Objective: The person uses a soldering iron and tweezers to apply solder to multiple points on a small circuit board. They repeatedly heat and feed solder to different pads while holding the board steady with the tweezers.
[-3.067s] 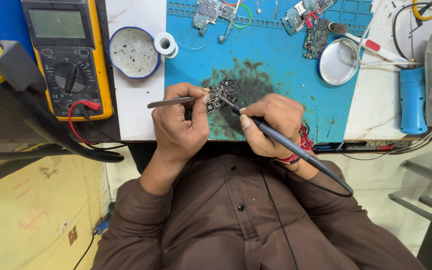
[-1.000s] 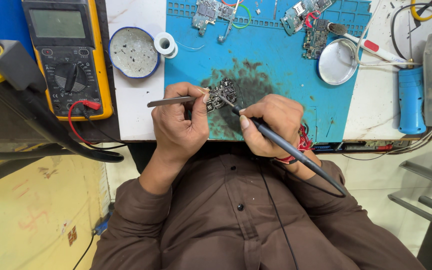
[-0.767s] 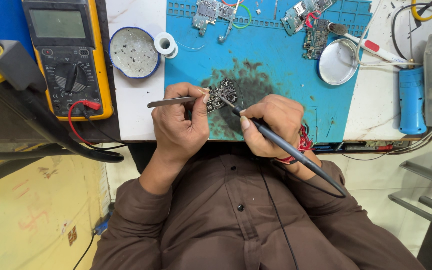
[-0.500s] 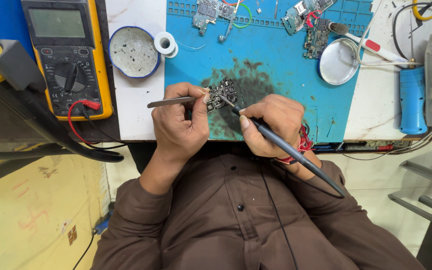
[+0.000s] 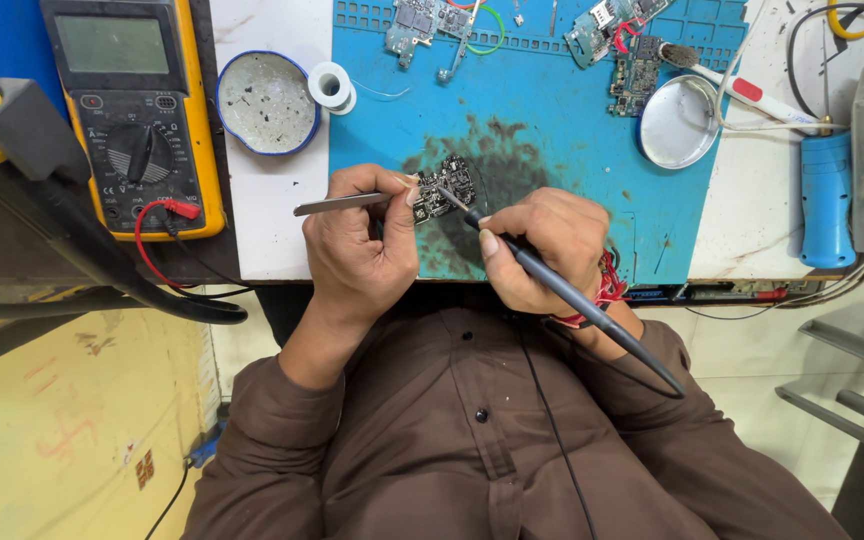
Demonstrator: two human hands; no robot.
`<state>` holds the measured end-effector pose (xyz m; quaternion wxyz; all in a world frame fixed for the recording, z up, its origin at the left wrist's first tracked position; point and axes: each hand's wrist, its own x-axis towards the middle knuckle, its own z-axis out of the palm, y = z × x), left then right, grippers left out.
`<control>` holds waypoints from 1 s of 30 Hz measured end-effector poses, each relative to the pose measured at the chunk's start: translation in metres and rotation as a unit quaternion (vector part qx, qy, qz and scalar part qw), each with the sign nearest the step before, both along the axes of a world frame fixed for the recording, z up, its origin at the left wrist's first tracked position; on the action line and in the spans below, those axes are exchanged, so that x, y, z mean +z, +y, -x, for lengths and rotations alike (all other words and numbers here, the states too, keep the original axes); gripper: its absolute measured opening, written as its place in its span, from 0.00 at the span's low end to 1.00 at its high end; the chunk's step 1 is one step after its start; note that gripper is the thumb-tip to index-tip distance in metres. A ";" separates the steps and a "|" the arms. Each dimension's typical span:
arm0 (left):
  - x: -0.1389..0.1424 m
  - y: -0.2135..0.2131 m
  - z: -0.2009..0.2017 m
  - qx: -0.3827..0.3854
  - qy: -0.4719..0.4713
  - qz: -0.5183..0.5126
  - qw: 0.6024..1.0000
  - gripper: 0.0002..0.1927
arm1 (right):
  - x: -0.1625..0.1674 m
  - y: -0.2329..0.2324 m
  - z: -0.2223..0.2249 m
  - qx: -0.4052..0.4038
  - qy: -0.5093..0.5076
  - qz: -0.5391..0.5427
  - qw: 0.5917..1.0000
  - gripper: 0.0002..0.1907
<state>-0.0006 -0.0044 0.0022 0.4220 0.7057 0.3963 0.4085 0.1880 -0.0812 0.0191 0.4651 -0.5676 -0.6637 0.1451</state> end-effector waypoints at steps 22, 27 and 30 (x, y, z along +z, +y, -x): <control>0.000 0.000 0.000 0.001 0.006 -0.004 1.000 0.09 | 0.001 0.001 0.001 -0.002 -0.002 0.002 1.000 0.05; -0.001 0.000 -0.001 0.001 0.002 -0.002 1.000 0.09 | 0.001 0.001 -0.001 0.002 0.001 0.004 1.000 0.05; 0.000 0.000 0.000 -0.001 0.004 0.002 1.000 0.09 | 0.001 0.001 0.000 0.001 -0.001 0.004 1.000 0.05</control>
